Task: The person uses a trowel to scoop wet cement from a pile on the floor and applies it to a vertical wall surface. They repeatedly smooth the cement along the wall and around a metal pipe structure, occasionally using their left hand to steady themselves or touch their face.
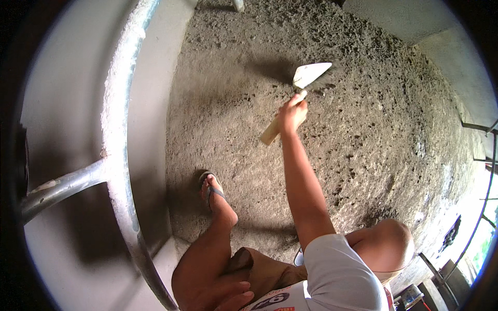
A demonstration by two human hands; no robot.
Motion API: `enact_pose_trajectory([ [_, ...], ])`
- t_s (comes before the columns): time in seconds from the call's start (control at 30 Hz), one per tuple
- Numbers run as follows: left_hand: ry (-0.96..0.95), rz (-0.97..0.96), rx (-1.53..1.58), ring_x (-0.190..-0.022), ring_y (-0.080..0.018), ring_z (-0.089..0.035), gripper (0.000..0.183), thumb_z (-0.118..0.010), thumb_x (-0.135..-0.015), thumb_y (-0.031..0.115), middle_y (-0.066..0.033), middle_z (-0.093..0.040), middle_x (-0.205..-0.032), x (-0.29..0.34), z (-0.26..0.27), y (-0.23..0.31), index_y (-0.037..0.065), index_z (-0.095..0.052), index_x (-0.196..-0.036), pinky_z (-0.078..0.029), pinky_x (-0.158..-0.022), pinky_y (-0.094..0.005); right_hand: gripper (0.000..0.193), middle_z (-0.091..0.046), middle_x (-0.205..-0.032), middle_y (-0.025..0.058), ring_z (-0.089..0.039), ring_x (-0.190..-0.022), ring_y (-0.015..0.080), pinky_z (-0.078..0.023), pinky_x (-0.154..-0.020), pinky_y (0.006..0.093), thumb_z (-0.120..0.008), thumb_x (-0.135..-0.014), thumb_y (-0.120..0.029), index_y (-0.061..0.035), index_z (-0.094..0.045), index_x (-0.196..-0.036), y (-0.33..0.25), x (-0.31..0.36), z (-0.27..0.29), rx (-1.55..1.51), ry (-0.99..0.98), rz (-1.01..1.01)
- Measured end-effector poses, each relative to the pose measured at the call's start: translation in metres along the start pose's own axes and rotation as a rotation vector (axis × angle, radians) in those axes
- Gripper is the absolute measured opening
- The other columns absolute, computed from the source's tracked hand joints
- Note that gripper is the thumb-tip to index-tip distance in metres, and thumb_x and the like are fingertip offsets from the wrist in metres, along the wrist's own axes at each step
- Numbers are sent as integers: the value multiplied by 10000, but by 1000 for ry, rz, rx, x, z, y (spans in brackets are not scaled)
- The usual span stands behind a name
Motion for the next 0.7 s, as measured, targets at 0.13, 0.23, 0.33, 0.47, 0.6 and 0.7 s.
enact_pose_trajectory([
  [0.13, -15, -21, -58, -1020, -352, -622, 470, -668, -863, 355, -182, -639, -1141, -15, 0, 10, -1, -628, -1165, -486, -870, -429, 362, -654, -694, 154, -641, -536, 263, -542, -497, 410, -466, -1013, -299, 4, -622, -893, 65, 103, -54, 143, -346, 126],
  [0.23, 7, -15, -161, -1001, -357, -630, 464, -681, -854, 348, -185, -648, -1120, -27, 0, 20, -2, -635, -1155, -493, -859, -429, 420, -661, -771, 285, -687, -747, 430, -549, -654, 500, -548, -959, -366, 29, -658, -871, 76, 184, -109, 297, -678, 137],
  [0.33, 16, -15, -265, -982, -362, -637, 458, -694, -845, 340, -188, -658, -1099, -42, 1, 36, -3, -642, -1144, -499, -848, -429, 433, -666, -793, 277, -685, -752, 435, -559, -668, 494, -559, -944, -417, 2, -671, -947, 86, 181, -113, 301, -748, 15],
  [0.47, 62, 58, -431, -958, -368, -647, 451, -711, -833, 330, -192, -670, -1070, -47, 11, 56, -5, -652, -1130, -507, -834, -428, 374, -685, -755, 107, -662, -583, 173, -556, -491, 359, -560, -956, -395, -56, -681, -1058, 85, 102, -53, 265, -680, -111],
  [0.6, 5, 97, -434, -886, -324, -670, 462, -719, -839, 309, -156, -680, -1020, -58, -8, 51, -7, -613, -1158, -519, -741, -382, 445, -645, -776, 62, -604, -588, 132, -522, -475, 300, -588, -955, -403, -28, -613, -1194, 46, 15, 57, 132, -523, -168],
  [0.7, -18, 129, -449, -888, -330, -657, 507, -732, -825, 307, -157, -668, -1018, -56, -13, 49, -3, -584, -1197, -510, -737, -387, 411, -640, -757, 72, -602, -573, 131, -521, -462, 305, -552, -972, -396, -7, -631, -1078, 30, -4, 94, 238, -487, -82],
])
Point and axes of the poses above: each hand's wrist, its own x-axis away from the middle knuckle, its own z-axis out of the back of the hand, y = z × x, the point moved 5 cm from there along -x, towards the middle knuckle
